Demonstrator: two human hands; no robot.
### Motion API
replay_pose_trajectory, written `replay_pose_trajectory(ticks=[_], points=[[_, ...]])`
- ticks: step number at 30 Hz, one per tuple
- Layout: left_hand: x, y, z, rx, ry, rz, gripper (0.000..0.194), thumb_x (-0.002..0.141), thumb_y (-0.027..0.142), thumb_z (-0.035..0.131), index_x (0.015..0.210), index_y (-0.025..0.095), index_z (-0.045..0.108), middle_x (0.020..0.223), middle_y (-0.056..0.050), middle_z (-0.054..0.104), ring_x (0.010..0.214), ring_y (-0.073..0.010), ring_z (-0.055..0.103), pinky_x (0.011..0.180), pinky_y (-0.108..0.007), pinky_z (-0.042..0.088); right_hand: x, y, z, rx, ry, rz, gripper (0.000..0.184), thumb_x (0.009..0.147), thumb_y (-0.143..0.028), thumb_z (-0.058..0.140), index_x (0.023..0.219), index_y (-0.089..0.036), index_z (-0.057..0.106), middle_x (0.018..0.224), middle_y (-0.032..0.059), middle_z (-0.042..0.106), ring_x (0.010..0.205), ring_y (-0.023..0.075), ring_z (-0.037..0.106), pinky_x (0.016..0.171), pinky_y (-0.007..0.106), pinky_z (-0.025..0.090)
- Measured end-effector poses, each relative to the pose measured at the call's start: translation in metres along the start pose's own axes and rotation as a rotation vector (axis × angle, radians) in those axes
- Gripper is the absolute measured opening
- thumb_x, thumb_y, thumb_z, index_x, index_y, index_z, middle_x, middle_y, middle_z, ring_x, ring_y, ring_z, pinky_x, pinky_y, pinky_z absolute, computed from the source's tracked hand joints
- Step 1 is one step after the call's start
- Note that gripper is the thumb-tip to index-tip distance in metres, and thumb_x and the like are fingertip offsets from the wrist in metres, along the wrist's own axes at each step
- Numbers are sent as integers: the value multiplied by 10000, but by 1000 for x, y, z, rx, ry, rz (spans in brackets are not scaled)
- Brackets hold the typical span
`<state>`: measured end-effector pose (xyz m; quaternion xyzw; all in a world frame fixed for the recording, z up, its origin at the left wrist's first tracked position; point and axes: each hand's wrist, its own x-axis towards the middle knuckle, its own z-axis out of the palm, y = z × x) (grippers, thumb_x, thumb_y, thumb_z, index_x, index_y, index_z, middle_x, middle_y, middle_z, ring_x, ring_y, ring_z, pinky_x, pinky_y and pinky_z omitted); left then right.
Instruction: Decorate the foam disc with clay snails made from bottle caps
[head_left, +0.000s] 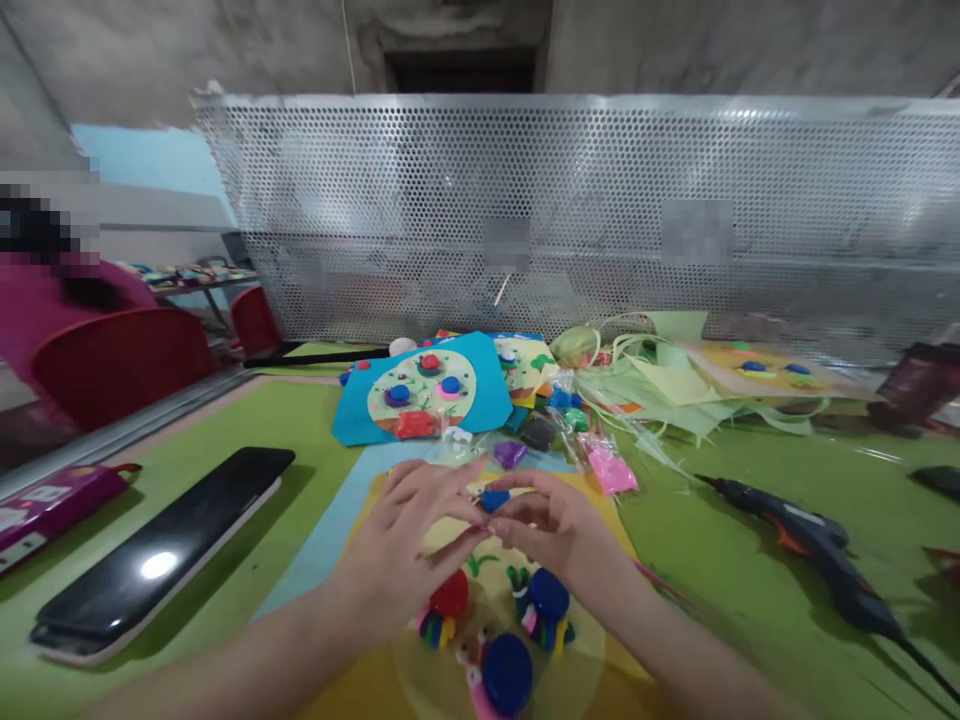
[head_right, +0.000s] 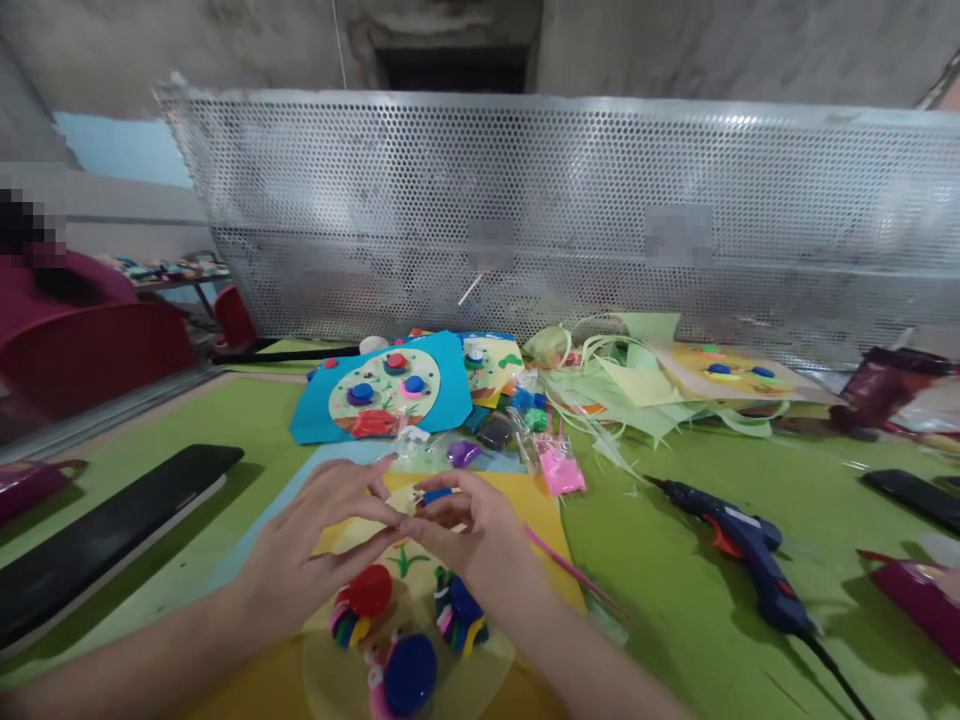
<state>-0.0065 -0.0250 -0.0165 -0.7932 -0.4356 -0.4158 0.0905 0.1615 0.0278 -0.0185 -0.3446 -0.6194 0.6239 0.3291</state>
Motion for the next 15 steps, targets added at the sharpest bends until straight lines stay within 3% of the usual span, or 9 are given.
replay_pose_trajectory(ticks=[9, 15], points=[[-5, -9, 8, 45, -30, 26, 542, 926, 312, 471, 1401, 286, 210, 834, 32, 733, 866, -186, 618, 828, -359, 427, 7, 17, 0, -12, 34, -47, 428, 582, -352, 778, 915, -210, 549, 668, -32, 649, 614, 126, 570, 592, 251, 424], [-8, -8, 8, 95, -31, 93, 566, 922, 234, 491, 1409, 275, 207, 829, 45, 724, 863, -159, 615, 854, -328, 425, 8, 18, -1, -20, 45, -24, 388, 617, -284, 745, 936, -205, 540, 694, -20, 660, 646, 136, 603, 614, 261, 441]])
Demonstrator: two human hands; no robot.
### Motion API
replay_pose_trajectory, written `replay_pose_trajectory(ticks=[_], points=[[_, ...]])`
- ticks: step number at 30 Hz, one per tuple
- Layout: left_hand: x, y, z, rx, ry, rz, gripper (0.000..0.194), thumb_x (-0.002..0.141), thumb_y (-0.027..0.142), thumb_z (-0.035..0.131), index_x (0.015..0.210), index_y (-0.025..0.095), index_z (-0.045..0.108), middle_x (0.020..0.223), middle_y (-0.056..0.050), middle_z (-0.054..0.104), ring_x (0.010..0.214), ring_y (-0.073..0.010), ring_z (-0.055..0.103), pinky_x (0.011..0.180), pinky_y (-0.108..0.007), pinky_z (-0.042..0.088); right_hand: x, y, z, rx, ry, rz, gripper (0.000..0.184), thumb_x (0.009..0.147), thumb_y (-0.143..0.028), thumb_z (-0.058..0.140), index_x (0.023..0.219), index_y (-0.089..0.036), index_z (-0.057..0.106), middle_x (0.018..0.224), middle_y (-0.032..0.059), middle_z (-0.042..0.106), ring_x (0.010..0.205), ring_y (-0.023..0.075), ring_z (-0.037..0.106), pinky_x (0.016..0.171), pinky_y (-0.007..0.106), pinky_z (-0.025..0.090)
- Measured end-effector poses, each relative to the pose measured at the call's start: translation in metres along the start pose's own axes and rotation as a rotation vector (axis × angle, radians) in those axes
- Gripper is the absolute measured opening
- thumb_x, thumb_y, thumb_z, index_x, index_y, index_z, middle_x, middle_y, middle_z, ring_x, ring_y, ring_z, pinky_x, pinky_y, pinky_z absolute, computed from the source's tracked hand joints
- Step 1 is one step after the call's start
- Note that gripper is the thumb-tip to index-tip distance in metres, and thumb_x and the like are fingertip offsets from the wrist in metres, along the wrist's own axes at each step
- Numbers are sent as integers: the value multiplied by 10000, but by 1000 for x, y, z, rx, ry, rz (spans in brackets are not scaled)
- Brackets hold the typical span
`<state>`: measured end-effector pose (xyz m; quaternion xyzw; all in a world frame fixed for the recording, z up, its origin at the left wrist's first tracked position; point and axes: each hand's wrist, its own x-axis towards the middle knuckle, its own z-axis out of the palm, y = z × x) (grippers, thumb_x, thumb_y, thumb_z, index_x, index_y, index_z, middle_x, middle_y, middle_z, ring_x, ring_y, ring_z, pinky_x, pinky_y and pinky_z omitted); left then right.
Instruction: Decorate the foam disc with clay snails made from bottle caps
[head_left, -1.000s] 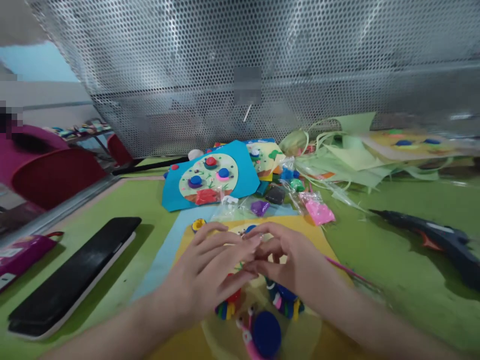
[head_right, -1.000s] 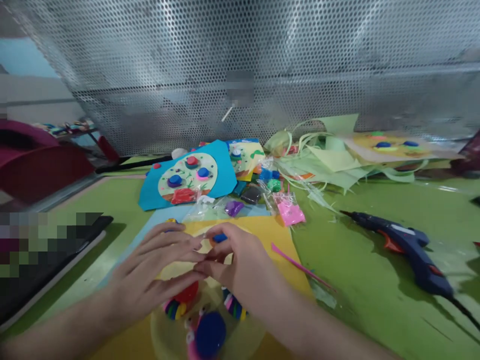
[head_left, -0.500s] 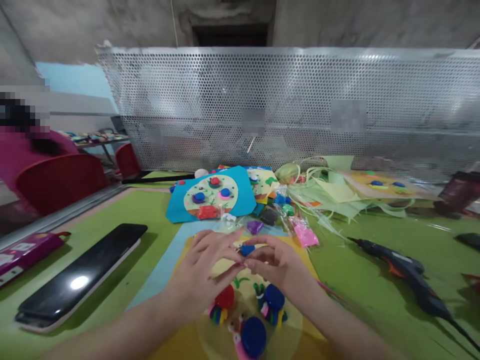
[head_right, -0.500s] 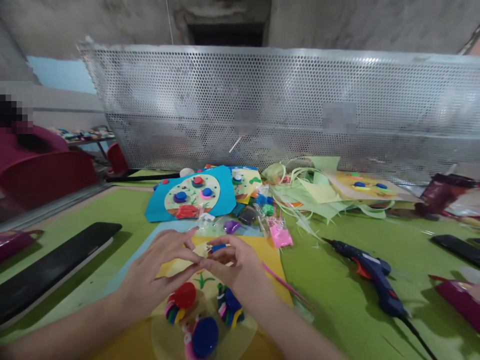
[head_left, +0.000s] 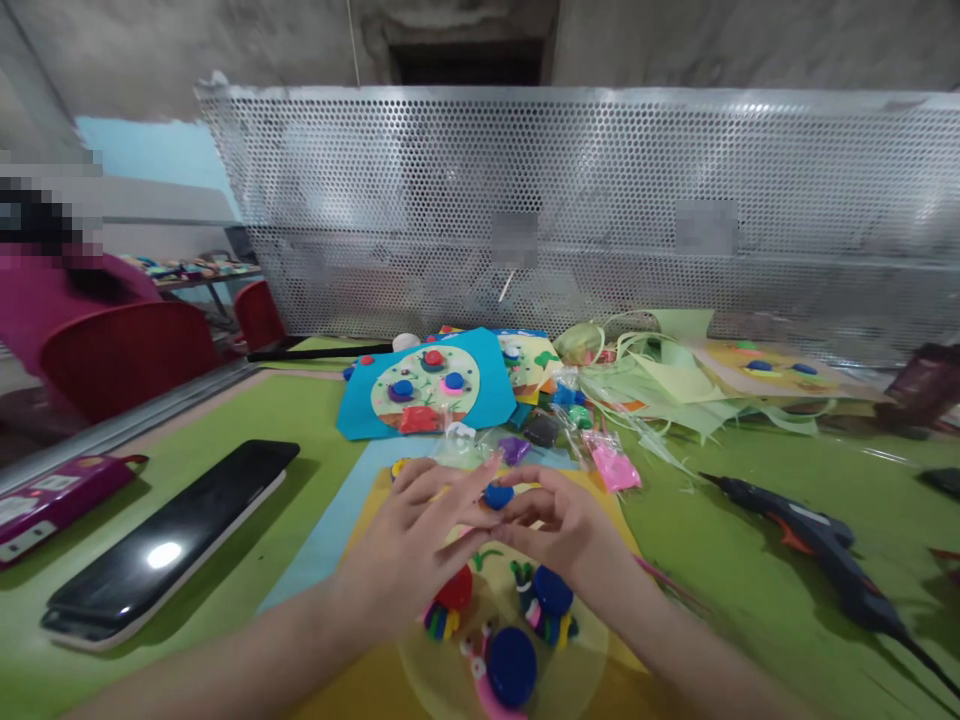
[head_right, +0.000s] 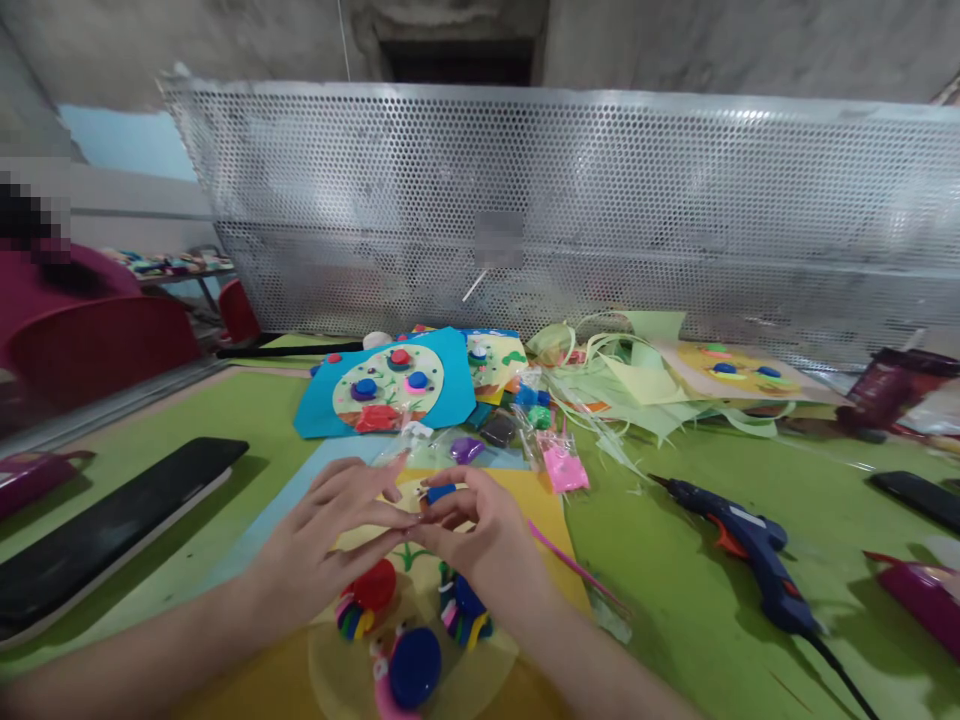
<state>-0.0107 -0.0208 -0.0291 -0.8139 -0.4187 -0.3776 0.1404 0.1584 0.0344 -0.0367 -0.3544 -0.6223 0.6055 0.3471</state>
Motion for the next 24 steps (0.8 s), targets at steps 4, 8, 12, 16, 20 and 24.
replay_pose_trajectory(ticks=[4, 8, 12, 16, 20, 24], points=[[-1, 4, -2, 34, 18, -18, 342, 907, 226, 512, 1242, 266, 456, 876, 19, 722, 866, -160, 617, 859, -350, 434, -3, -3, 2, 9, 26, 15, 362, 619, -312, 741, 904, -197, 551, 635, -27, 646, 601, 130, 591, 588, 257, 430], [5, 4, -7, -75, -26, -224, 72, 872, 257, 548, 897, 254, 615, 804, 15, 717, 866, -169, 619, 779, -329, 488, -5, -13, -3, -23, 85, 15, 322, 644, -299, 713, 892, -199, 534, 667, -22, 660, 625, 130, 602, 560, 244, 416], [11, -3, -12, -147, 19, -419, 75, 850, 272, 561, 833, 244, 629, 788, 12, 712, 888, -182, 626, 796, -348, 504, -1, -23, -15, 6, 144, 6, 305, 642, -298, 703, 872, -200, 528, 722, -3, 660, 677, 140, 602, 525, 235, 414], [11, -6, -13, -156, -17, -442, 94, 837, 293, 573, 779, 248, 630, 795, 13, 704, 882, -193, 642, 802, -361, 504, 1, -22, -20, 40, 111, 25, 320, 650, -330, 693, 890, -194, 530, 740, 7, 650, 646, 129, 568, 507, 234, 415], [10, -5, -13, -188, -61, -364, 176, 827, 232, 579, 997, 268, 605, 785, 33, 705, 882, -180, 642, 824, -342, 491, 1, -18, -17, -1, 59, 50, 322, 646, -300, 699, 899, -193, 531, 725, -4, 632, 621, 116, 554, 530, 240, 402], [11, -6, -13, -234, -61, -264, 349, 826, 167, 569, 1159, 263, 535, 751, 42, 688, 816, -148, 622, 772, -283, 499, 1, -16, -16, -27, 31, 21, 316, 629, -310, 718, 867, -198, 544, 702, -19, 598, 614, 114, 541, 530, 243, 394]])
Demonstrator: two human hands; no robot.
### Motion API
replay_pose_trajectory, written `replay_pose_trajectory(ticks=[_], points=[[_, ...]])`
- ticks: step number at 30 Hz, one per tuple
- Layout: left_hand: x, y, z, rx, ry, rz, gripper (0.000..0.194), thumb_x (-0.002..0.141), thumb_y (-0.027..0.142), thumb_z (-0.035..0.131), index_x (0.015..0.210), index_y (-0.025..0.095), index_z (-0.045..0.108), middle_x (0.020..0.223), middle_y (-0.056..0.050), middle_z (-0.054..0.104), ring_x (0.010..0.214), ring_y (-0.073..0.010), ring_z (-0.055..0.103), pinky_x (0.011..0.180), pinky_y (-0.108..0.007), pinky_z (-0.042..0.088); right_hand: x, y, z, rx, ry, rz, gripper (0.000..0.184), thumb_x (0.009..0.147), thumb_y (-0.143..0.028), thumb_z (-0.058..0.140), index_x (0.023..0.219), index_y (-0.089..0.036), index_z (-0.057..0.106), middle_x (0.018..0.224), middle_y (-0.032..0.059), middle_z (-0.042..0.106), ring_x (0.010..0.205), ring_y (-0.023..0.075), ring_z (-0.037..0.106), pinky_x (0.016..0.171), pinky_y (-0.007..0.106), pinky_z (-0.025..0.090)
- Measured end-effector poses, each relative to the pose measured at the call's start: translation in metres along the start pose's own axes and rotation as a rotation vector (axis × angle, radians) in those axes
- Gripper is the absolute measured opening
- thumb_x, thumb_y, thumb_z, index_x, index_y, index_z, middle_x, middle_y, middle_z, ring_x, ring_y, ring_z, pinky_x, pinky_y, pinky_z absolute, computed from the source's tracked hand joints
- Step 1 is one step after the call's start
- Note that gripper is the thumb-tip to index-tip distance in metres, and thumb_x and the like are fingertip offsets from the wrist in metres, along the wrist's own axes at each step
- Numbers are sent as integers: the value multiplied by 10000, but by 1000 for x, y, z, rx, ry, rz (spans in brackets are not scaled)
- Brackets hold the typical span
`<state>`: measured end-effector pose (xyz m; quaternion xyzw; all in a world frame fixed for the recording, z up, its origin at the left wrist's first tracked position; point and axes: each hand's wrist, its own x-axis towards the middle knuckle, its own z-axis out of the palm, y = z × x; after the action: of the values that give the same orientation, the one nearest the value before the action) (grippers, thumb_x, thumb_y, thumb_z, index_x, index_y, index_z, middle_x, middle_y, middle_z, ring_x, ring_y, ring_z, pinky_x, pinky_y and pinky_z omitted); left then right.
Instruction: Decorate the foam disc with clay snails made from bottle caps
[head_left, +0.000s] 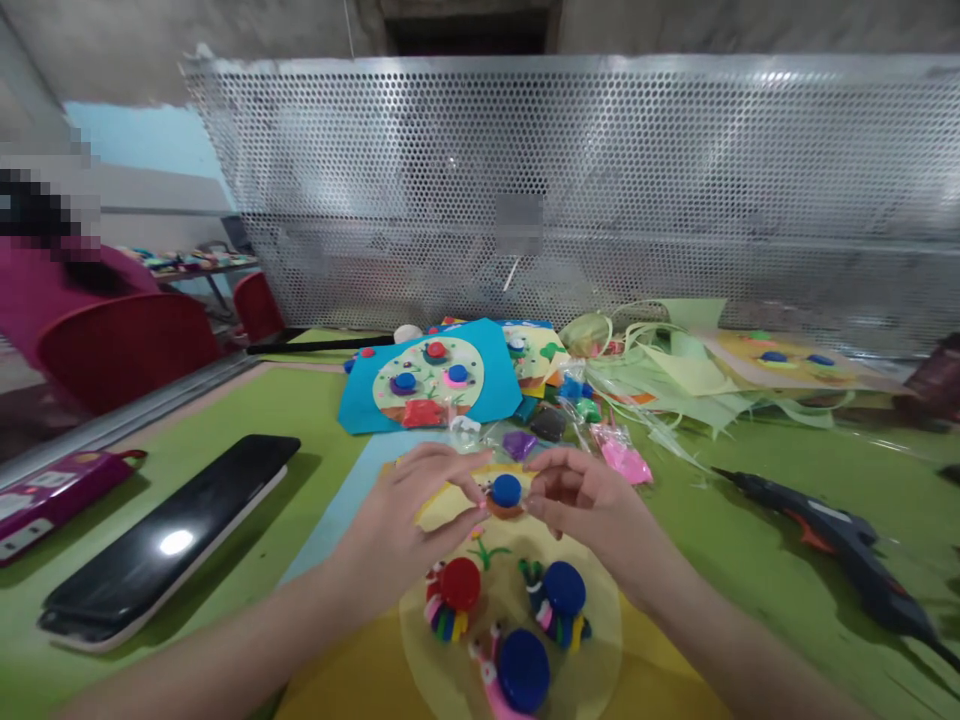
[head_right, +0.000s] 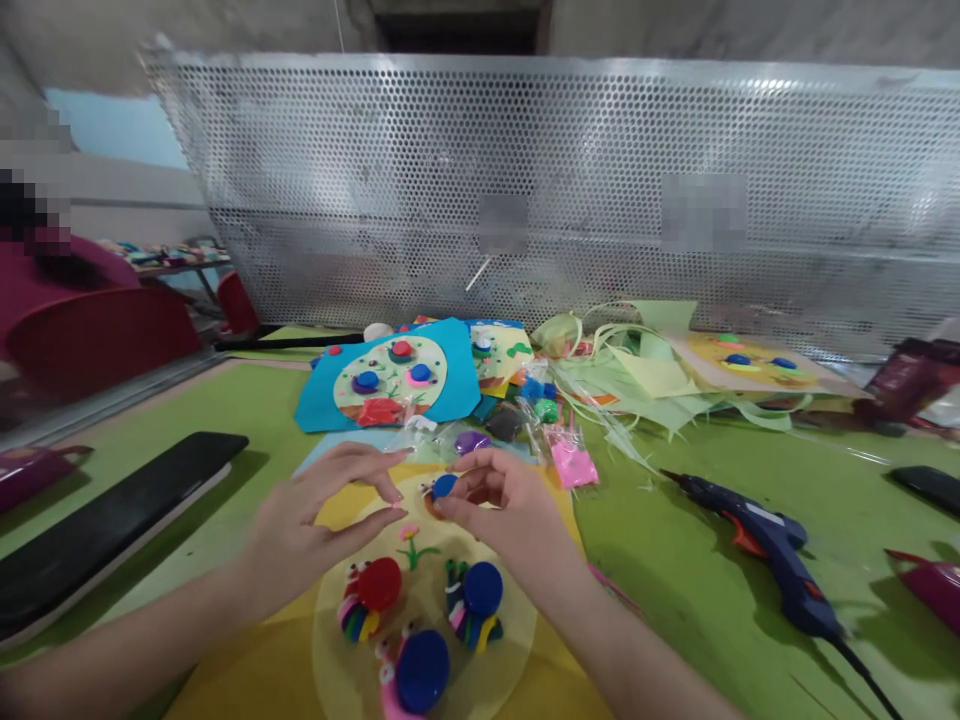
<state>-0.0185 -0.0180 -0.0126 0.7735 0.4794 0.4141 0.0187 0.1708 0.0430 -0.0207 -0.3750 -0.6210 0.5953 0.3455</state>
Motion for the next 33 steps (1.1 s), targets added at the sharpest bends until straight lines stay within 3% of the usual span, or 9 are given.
replay_pose_trajectory(ticks=[7, 12, 15, 22, 28, 33], points=[[1, -8, 5, 25, -49, 99, 255, 843, 138, 523, 1064, 244, 594, 844, -2, 693, 862, -147, 613, 767, -262, 507, 1, 3, 2, -101, -53, 28, 250, 669, -323, 672, 854, -209, 548, 750, 19, 660, 680, 150, 600, 583, 272, 415], [1, -14, 7, 25, -156, -22, 188, 848, 179, 527, 992, 253, 622, 856, 10, 708, 880, -155, 622, 802, -283, 500, 1, 8, 3, -81, -82, 23, 260, 677, -266, 645, 914, -206, 555, 777, 28, 691, 776, 183, 648, 661, 301, 457], [2, -16, 6, -13, -251, -72, 256, 839, 180, 552, 1081, 250, 593, 835, 22, 697, 857, -143, 625, 795, -267, 495, 1, 8, 3, -140, -65, 22, 239, 695, -247, 633, 921, -211, 563, 775, 20, 693, 742, 170, 642, 614, 282, 444], [2, -24, 6, -74, -351, 12, 326, 840, 187, 581, 1162, 230, 544, 845, -1, 683, 867, -153, 615, 806, -270, 487, 0, 12, 5, -296, 2, 20, 170, 690, -266, 648, 856, -253, 609, 653, -11, 651, 589, 152, 580, 510, 264, 400], [0, -30, 4, -14, -508, 45, 359, 875, 190, 535, 1228, 240, 496, 946, -23, 688, 956, -159, 609, 844, -263, 485, 3, 23, -1, -396, 73, -21, 172, 665, -299, 655, 835, -290, 631, 612, -3, 661, 543, 177, 592, 437, 259, 405], [1, -30, 7, 68, -470, 111, 269, 913, 214, 465, 1164, 199, 559, 951, -49, 678, 938, -150, 618, 833, -245, 496, 5, 30, -6, -470, 135, -148, 142, 693, -358, 672, 826, -317, 649, 614, 0, 668, 502, 174, 595, 404, 259, 429]])
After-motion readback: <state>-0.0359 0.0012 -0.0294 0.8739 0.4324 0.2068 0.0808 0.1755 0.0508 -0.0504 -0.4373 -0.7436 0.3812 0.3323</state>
